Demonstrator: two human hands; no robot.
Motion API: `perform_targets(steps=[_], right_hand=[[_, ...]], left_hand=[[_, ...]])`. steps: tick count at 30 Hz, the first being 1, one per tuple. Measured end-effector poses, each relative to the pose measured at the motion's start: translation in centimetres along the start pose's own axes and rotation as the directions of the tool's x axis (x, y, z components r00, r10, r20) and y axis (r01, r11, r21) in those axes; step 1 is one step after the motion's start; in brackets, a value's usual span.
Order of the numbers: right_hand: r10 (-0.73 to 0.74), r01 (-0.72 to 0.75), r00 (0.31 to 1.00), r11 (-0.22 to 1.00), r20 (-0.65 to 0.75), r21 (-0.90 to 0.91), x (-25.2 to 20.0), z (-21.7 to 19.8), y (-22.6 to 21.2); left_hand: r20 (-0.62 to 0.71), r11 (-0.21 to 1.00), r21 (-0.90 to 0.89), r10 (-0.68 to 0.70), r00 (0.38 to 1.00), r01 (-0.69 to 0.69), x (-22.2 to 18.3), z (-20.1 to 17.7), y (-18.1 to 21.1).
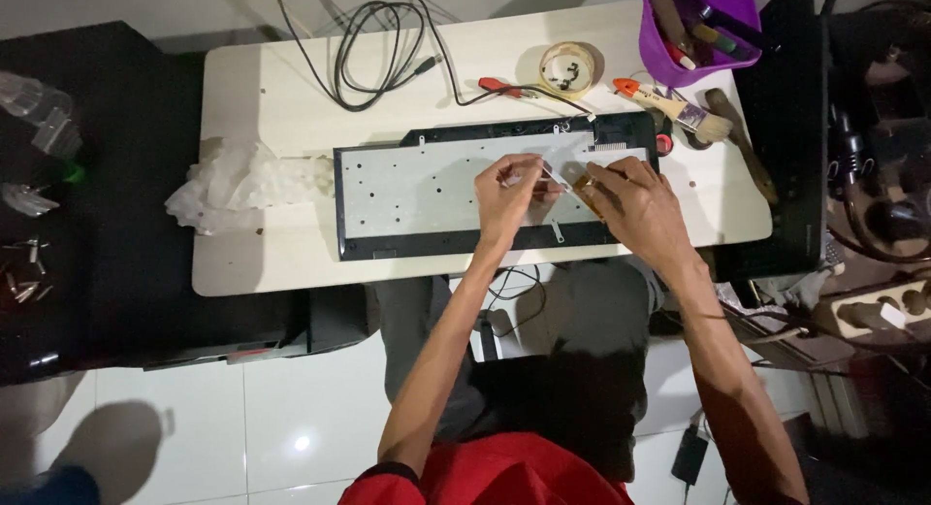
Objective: Connecting a ribbon cable to a small circuit board and mounting it onto a metal frame during electronic assembly.
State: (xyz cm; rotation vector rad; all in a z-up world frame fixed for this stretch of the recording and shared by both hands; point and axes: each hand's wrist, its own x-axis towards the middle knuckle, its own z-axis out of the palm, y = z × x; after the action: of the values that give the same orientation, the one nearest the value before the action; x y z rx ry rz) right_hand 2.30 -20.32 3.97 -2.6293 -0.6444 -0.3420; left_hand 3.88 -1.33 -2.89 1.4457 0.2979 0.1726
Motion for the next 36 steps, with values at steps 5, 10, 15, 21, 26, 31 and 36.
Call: perform_targets(steps=[5, 10, 15, 21, 26, 31, 36], right_hand=[[0.007, -0.007, 1.000, 0.999, 0.012, 0.034, -0.1, 0.2, 1.2], [0.003, -0.003, 1.000, 1.000, 0.012, 0.014, -0.4, -0.4, -0.2], [0.040, -0.039, 0.999, 0.997, -0.024, 0.060, -0.6, -0.1, 1.2], [0.093, -0.031, 0.983, 0.934, -0.159, 0.355, -0.3, 0.0, 0.1], [0.075, 0.019, 0.970, 0.925, -0.230, 0.378, 0.1, 0.5, 0.2], [-0.017, 0.112, 0.942, 0.957, -0.336, 0.267, 0.5, 1.5, 2.4], [-0.162, 0.212, 0.942, 0.966, -0.293, 0.146, 0.9, 1.9, 4.8]], left_hand=[[0.045, 0.992, -0.116, -0.050, 0.998, 0.055, -1.9, 0.5, 4.7], [0.079, 0.976, -0.184, -0.103, 0.992, 0.116, -1.1, 0.2, 3.5], [0.109, 0.938, -0.311, -0.126, 0.986, 0.154, -0.4, -0.1, 2.8], [0.077, 1.000, -0.013, 0.005, 0.997, -0.004, 0.6, 0.4, 0.1], [0.060, 0.998, 0.020, 0.062, 0.996, -0.064, 0.0, 2.8, 1.2], [0.060, 0.998, 0.043, 0.047, 0.997, -0.050, 0.3, 4.2, 1.1], [0.135, 0.998, 0.025, 0.060, 0.989, -0.064, 1.3, 4.6, 0.5]])
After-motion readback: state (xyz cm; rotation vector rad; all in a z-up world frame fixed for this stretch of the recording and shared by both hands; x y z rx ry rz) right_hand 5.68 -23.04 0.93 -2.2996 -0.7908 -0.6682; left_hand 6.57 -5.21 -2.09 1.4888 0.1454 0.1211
